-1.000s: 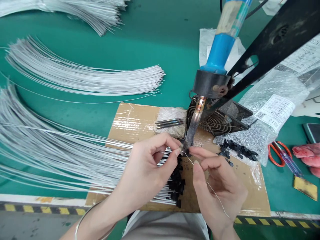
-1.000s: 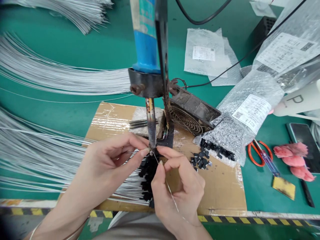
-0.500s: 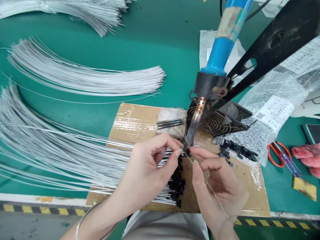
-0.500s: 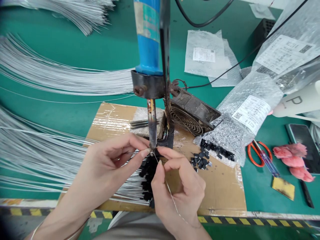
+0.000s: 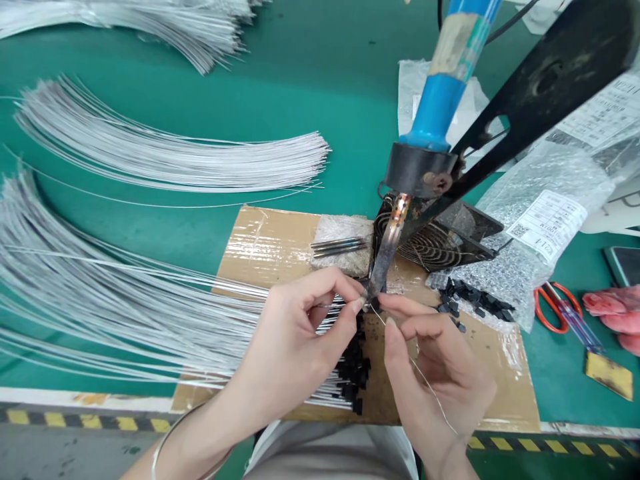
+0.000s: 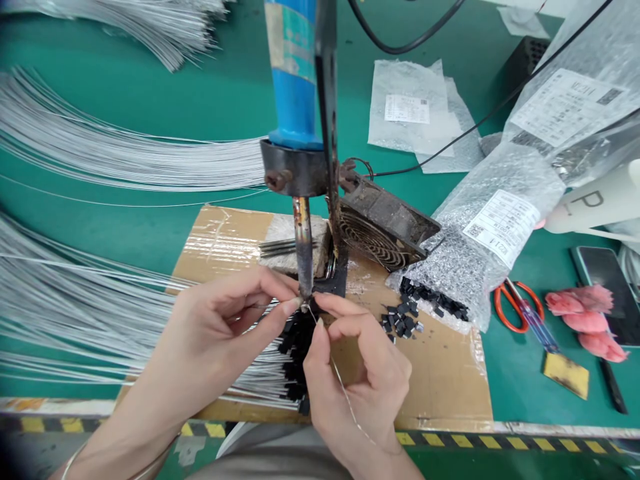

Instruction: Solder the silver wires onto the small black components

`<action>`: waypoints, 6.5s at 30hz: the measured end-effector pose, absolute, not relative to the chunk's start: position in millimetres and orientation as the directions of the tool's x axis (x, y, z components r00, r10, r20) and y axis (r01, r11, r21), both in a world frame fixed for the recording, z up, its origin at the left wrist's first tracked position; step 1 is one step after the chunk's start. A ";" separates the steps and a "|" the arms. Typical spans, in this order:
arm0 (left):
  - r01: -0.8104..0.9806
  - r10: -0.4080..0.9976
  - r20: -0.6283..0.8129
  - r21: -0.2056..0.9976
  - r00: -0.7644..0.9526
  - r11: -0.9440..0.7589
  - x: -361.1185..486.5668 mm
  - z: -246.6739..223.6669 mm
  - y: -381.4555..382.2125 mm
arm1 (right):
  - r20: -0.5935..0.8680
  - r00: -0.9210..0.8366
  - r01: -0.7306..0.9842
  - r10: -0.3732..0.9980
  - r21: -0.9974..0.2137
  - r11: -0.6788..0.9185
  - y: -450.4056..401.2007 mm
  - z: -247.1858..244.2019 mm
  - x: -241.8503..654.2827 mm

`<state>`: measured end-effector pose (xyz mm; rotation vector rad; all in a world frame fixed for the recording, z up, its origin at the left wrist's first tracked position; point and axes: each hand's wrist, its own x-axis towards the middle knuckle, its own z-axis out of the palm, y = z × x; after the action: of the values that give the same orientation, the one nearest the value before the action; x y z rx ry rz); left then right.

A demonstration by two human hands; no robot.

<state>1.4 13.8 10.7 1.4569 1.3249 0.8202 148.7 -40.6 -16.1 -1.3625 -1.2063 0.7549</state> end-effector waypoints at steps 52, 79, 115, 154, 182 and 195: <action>0.342 0.976 -0.127 0.938 0.177 0.060 1.1 11.7 14.1 | 0.240 0.310 0.269 0.920 -0.950 0.158 -41.9 -17.7 143.4; 0.307 0.974 -0.131 0.949 0.183 0.070 0.8 11.2 12.4 | 0.246 0.323 0.285 0.914 -0.946 0.154 -40.0 -15.6 140.8; 0.300 0.979 -0.110 0.952 0.169 0.055 2.1 7.5 13.2 | 0.278 0.317 0.318 0.907 -0.932 0.175 -38.4 -14.3 140.6; 0.428 0.971 -0.074 0.903 0.226 -0.030 -4.6 4.3 8.7 | 0.275 0.295 0.291 0.915 -0.938 0.188 -40.5 -21.1 139.1; 0.884 0.923 0.301 0.324 0.241 -0.336 -103.8 -43.3 149.4 | 0.139 0.801 0.234 0.582 -0.968 -0.092 -46.5 -60.9 242.3; 0.865 0.904 0.361 0.349 0.231 -0.361 -120.5 -49.3 168.5 | 0.184 0.754 0.298 0.631 -0.951 -0.079 -47.1 -65.5 247.9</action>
<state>-120.5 168.5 -49.3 2.4047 1.7312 0.7893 247.9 -47.1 -65.5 -1.6733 -0.7473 0.3237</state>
